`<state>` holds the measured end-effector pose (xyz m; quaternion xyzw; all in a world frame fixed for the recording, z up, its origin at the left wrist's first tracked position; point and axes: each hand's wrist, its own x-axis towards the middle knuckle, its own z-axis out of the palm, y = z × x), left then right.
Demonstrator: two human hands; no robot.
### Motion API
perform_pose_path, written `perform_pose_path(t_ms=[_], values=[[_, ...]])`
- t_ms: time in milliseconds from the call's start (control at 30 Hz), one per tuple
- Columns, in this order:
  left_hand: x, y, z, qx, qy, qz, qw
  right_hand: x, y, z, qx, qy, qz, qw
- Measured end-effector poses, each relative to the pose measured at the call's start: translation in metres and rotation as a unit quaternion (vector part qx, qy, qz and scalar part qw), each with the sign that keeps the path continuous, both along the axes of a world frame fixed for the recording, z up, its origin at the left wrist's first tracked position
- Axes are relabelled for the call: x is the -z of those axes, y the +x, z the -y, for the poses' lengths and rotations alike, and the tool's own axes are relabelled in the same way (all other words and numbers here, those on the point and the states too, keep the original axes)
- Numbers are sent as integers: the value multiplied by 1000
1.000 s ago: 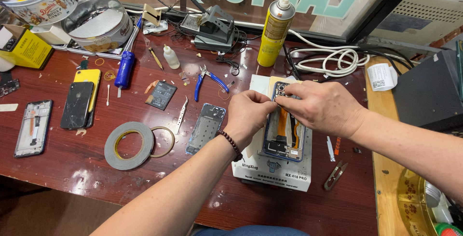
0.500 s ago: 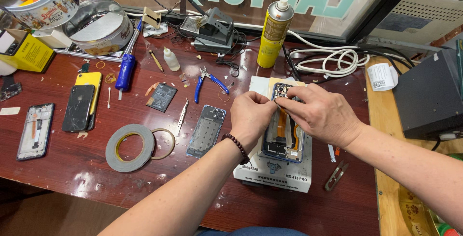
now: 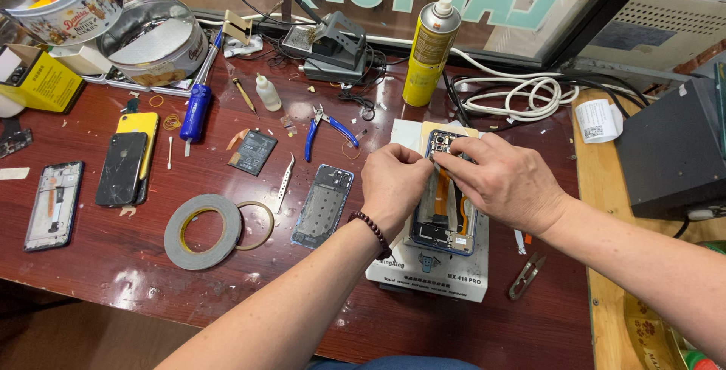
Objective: The person disassembles a smartphone by removing the back cover and battery, then uses tweezers to detach and reattach internal ribbon cables and connectors. The person also uses a cotton swab to clean the camera module area before repositioning the battery and cover.
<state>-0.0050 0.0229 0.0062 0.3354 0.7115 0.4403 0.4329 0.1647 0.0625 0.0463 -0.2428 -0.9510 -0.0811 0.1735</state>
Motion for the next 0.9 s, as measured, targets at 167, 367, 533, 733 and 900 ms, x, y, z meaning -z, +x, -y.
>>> perform_pose_path(t_ms=[167,367,533,733,900], values=[[-3,1,1,-6,1,3,1000,-1,0,0,2,6,6,1000],[-5,1,-1,-6,-16,-30,999,-2,-1,1,13,0,25,1000],[-2,2,-4,-9,-14,-50,999,-1,0,0,11,-4,28,1000],[0,6,-5,-22,-19,-65,997,1,1,-2,14,-30,-2,999],[-2,7,-5,-24,-26,-66,997,1,2,-1,17,-41,-14,999]])
